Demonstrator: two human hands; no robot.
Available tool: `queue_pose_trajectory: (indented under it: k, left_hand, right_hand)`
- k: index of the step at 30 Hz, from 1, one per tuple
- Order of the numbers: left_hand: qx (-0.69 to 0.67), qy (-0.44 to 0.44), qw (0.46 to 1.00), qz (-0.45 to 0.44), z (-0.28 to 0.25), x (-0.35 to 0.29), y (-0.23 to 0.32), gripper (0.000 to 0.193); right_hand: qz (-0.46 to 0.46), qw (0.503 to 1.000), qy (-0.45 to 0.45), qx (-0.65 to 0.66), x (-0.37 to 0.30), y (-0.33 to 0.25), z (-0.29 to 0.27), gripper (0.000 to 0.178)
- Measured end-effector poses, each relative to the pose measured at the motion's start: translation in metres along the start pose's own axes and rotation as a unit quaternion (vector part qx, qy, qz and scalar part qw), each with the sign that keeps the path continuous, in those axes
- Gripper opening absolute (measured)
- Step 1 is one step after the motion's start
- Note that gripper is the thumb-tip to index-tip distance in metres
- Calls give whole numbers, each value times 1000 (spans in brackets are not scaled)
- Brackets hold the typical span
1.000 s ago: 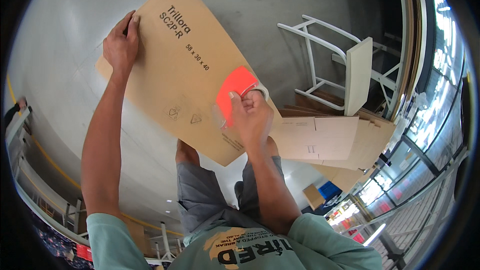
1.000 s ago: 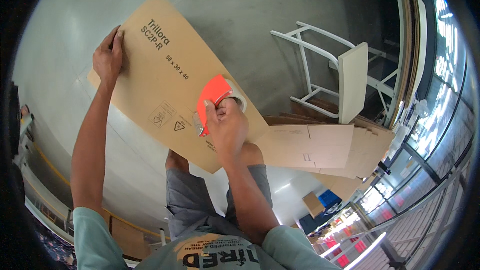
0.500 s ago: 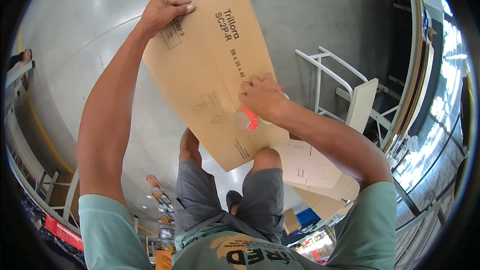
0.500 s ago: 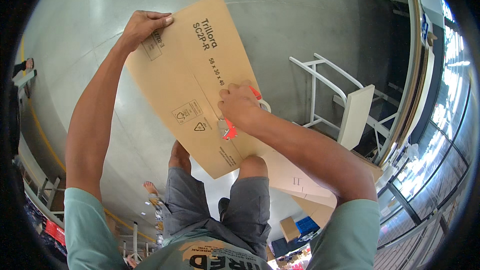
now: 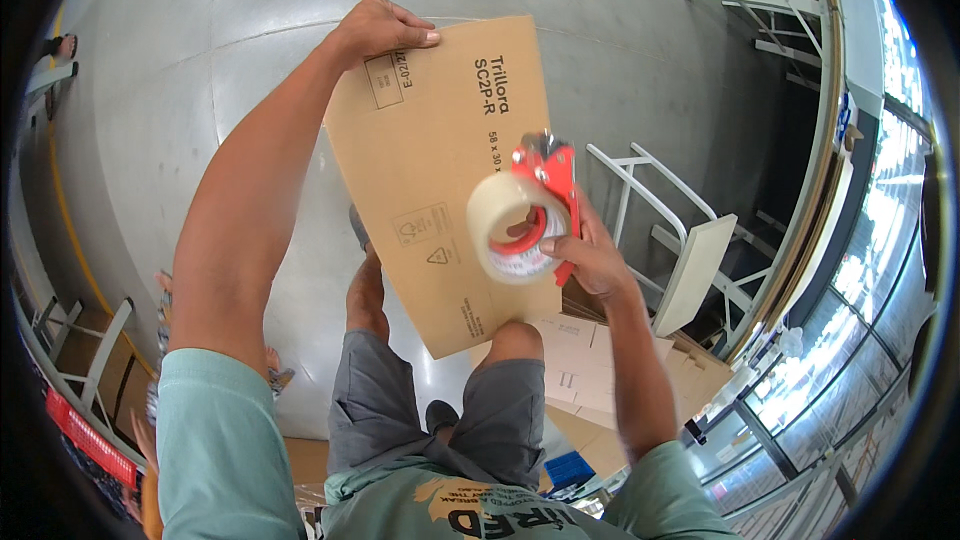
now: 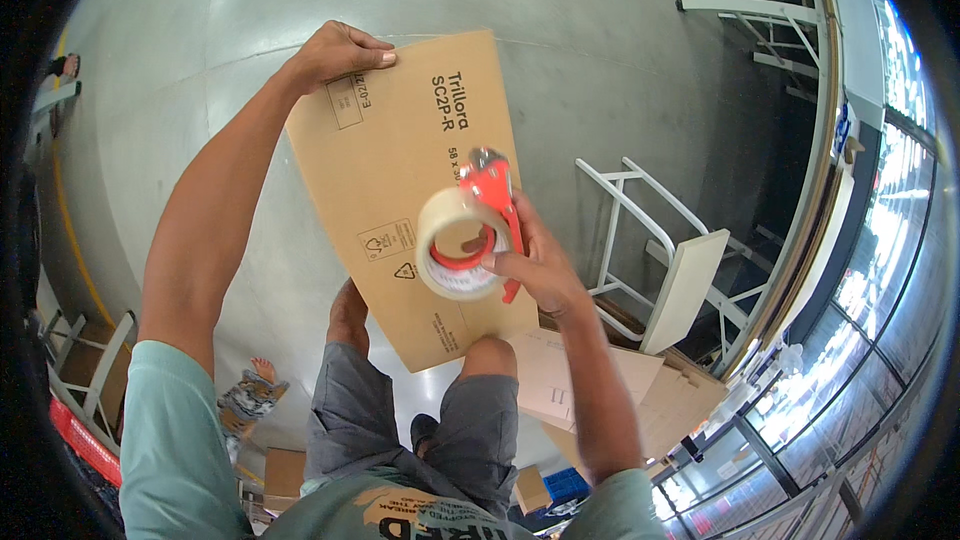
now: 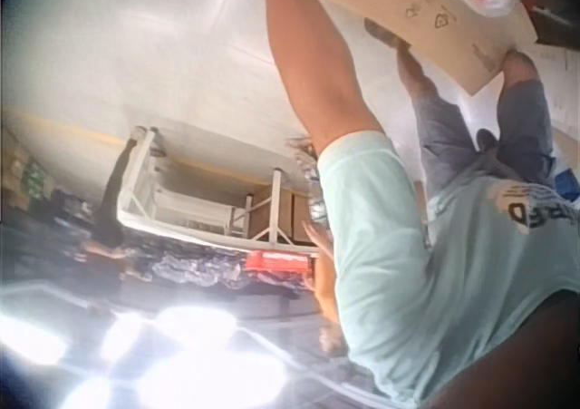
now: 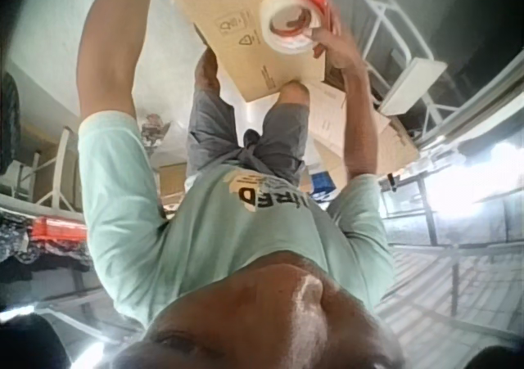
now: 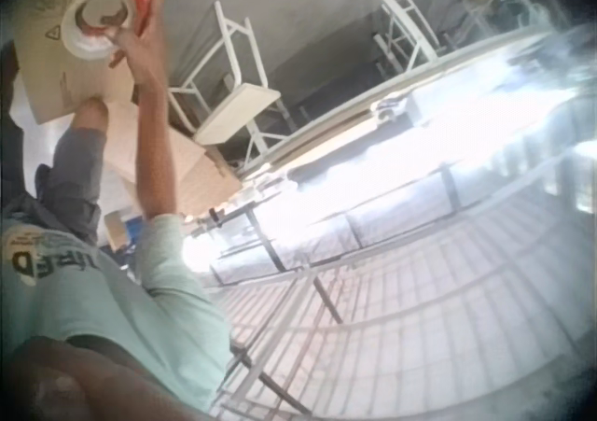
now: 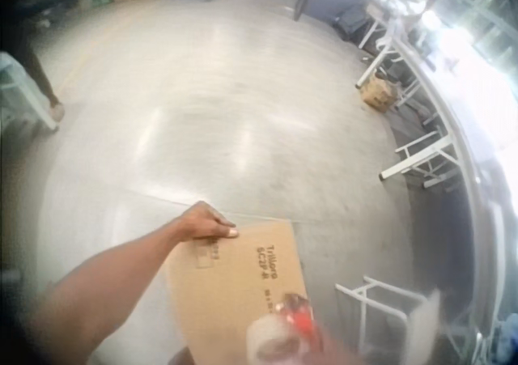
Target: The person picks up flat cardboard sheets, folds them into box shapes, and secures the seams with a tape gun. They then stack the finished boxes and continue the process with additional sheets.
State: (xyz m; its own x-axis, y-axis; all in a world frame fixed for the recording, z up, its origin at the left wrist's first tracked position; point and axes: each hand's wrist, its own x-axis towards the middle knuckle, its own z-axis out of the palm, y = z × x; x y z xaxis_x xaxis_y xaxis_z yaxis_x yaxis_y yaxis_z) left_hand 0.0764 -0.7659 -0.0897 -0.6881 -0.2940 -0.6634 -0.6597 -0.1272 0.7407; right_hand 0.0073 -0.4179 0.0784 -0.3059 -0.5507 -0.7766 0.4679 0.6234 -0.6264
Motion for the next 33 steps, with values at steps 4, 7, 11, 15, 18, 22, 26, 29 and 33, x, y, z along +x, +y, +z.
queue_pose_trajectory:
  k: [4,7,11,15,18,22,26,29,33]
  left_hand:
    - [7,15,1000,-14,2,0,-2,42]
    - [-7,15,1000,3,3,-1,-2,40]
    - [-30,9,999,17,3,-2,-2,39]
    - [1,13,1000,28,1,0,-5,46]
    - [-2,8,1000,17,0,2,-5,41]
    - [48,62,996,53,-5,-7,5,34]
    - [71,169,980,76,-12,-47,25,37]
    - [61,87,994,-21,-3,-86,32,35]
    - [17,10,1000,-5,17,-105,40,29]
  right_hand:
    - [-134,980,67,134,30,20,28,92]
    - [-306,924,221,-53,64,26,56,99]
    - [-412,809,334,-254,93,33,84,99]
    - [-442,754,356,-330,114,47,102,98]
    - [-437,745,364,-348,117,56,108,99]
    - [-435,738,372,-357,117,62,108,101]
    - [-442,730,378,-360,117,63,107,98]
    - [-439,734,385,-346,118,65,107,89]
    - [-443,735,382,-342,118,68,107,89]
